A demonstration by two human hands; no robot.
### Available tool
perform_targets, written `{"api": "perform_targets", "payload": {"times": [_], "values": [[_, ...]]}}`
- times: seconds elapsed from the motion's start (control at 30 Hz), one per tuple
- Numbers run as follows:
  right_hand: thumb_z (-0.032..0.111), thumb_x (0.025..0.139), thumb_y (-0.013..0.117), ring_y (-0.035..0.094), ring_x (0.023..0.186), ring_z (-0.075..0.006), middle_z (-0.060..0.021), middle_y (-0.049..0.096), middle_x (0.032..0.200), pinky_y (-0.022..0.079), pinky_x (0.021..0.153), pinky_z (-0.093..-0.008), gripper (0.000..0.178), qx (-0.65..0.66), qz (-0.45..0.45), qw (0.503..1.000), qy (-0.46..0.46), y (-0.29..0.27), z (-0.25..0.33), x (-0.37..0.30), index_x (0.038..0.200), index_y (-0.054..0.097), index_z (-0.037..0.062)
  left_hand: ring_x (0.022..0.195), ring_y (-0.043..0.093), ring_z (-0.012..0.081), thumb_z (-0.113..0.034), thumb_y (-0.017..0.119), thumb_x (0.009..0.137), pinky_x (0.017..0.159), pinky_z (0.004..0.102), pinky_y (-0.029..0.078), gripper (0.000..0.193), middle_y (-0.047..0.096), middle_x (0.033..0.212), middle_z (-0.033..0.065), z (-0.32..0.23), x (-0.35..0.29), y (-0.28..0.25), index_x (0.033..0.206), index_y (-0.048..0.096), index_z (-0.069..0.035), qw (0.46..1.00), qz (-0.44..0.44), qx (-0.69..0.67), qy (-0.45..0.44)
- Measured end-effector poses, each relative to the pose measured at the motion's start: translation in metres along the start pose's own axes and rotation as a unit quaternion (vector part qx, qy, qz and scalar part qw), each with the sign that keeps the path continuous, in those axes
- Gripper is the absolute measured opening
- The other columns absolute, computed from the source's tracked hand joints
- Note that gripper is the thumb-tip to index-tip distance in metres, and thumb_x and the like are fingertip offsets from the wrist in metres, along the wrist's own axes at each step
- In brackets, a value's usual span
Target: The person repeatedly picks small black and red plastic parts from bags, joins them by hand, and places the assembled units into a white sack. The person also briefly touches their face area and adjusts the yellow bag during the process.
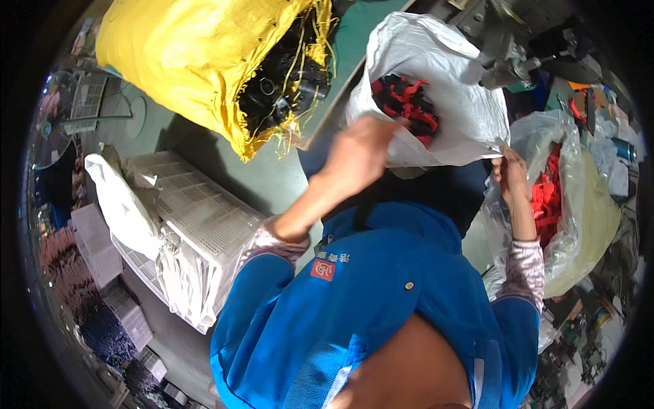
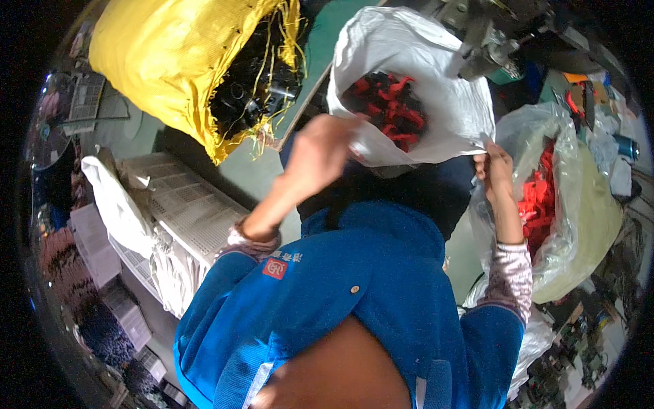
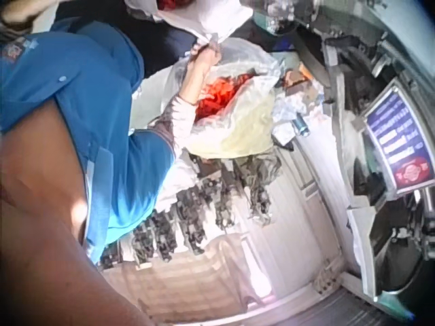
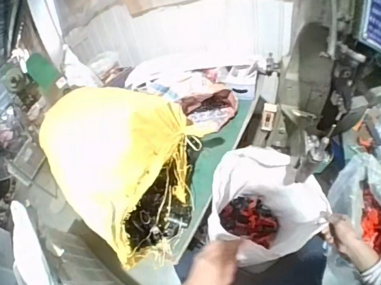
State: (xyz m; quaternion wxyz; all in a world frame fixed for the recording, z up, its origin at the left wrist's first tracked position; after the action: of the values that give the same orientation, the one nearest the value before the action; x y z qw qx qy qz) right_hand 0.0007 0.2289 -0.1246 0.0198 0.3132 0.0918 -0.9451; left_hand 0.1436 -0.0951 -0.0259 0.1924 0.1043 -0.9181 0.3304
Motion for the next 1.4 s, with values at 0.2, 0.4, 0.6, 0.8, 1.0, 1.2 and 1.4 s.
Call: {"api": "perform_targets", "payload": {"times": [0.2,0.4,0.6,0.8,1.0,1.2,1.4], "values": [[0.024,0.094,0.047,0.048,0.053,-0.0082,-0.002,0.057,0.069,0.036,0.044,-0.0218,0.025,-0.045,-0.014,0.993,-0.108,-0.018,0.021,-0.011,0.106,0.054,0.0036,0.084,0.063,0.0249,0.0,0.06,0.079,0.073,0.0345,0.051,0.051,0.063,0.104,0.0149,0.061,-0.017,-0.133,0.127,0.044,-0.005,0.927,-0.131,0.291,-0.196],[0.012,0.093,0.046,0.049,0.056,-0.0066,-0.0023,0.056,0.07,0.039,0.049,-0.0204,0.02,-0.161,0.056,0.955,-0.244,0.022,0.042,-0.034,0.109,0.055,0.0028,0.081,0.061,0.0411,-0.033,0.059,0.085,0.068,0.0477,0.048,0.047,0.064,0.09,0.0222,0.098,0.012,-0.132,0.118,0.041,-0.005,0.83,-0.012,0.42,-0.366],[0.004,0.085,0.052,0.061,0.066,-0.0255,-0.0171,0.062,0.076,0.048,0.06,-0.0337,0.016,-0.273,0.07,0.896,-0.343,0.036,0.047,-0.074,0.099,0.059,-0.0005,0.082,0.064,0.0245,-0.019,0.068,0.08,0.07,0.0364,0.05,0.046,0.065,0.098,0.0167,0.105,-0.003,-0.147,0.123,0.052,-0.01,0.898,-0.142,0.374,-0.183],[0.011,0.083,0.054,0.063,0.081,-0.034,-0.0179,0.064,0.087,0.05,0.071,-0.0372,0.018,-0.372,-0.121,0.851,-0.351,-0.051,0.075,-0.08,0.098,0.063,0.0058,0.088,0.057,0.0217,0.004,0.063,0.076,0.075,0.0292,0.049,0.041,0.057,0.1,0.0123,0.04,-0.007,-0.157,0.116,0.057,-0.001,0.908,-0.256,0.332,0.015],[0.018,0.078,0.066,0.06,0.084,-0.0376,-0.0199,0.062,0.093,0.049,0.073,-0.0401,0.032,-0.571,-0.253,0.751,-0.214,-0.144,0.065,-0.042,0.107,0.06,0.0048,0.082,0.064,0.0259,0.003,0.068,0.072,0.073,0.0323,0.058,0.029,0.061,0.094,0.0203,0.013,-0.033,-0.196,0.095,0.051,0.009,0.87,-0.487,0.08,0.005],[0.02,0.084,0.063,0.062,0.072,-0.0196,-0.0086,0.063,0.086,0.047,0.057,-0.0279,0.028,-0.352,-0.092,0.919,-0.153,-0.161,0.041,-0.038,0.104,0.06,0.0018,0.097,0.06,0.0319,-0.002,0.068,0.071,0.094,0.0412,0.044,0.049,0.059,0.106,0.0223,0.016,0.043,-0.062,0.115,0.047,0.006,0.851,-0.202,-0.46,-0.152],[0.016,0.09,0.055,0.057,0.065,-0.0083,-0.0015,0.059,0.077,0.043,0.051,-0.0212,0.016,-0.082,-0.027,0.993,-0.079,-0.164,0.05,-0.105,0.095,0.058,0.0014,0.112,0.051,0.0373,0.003,0.056,0.079,0.101,0.0489,0.037,0.048,0.051,0.119,0.0236,-0.003,0.044,0.059,0.125,0.041,0.004,0.689,-0.006,-0.671,-0.275]]}}
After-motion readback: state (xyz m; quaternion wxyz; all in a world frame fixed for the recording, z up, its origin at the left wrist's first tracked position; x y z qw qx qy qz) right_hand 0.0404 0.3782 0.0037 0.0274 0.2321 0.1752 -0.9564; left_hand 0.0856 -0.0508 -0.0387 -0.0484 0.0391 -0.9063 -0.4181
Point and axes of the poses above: each hand's wrist, its own x-axis towards the middle knuckle, its own y-axis out of the palm, z = x × y, the point moved 8 cm from there along x, towards the middle knuckle
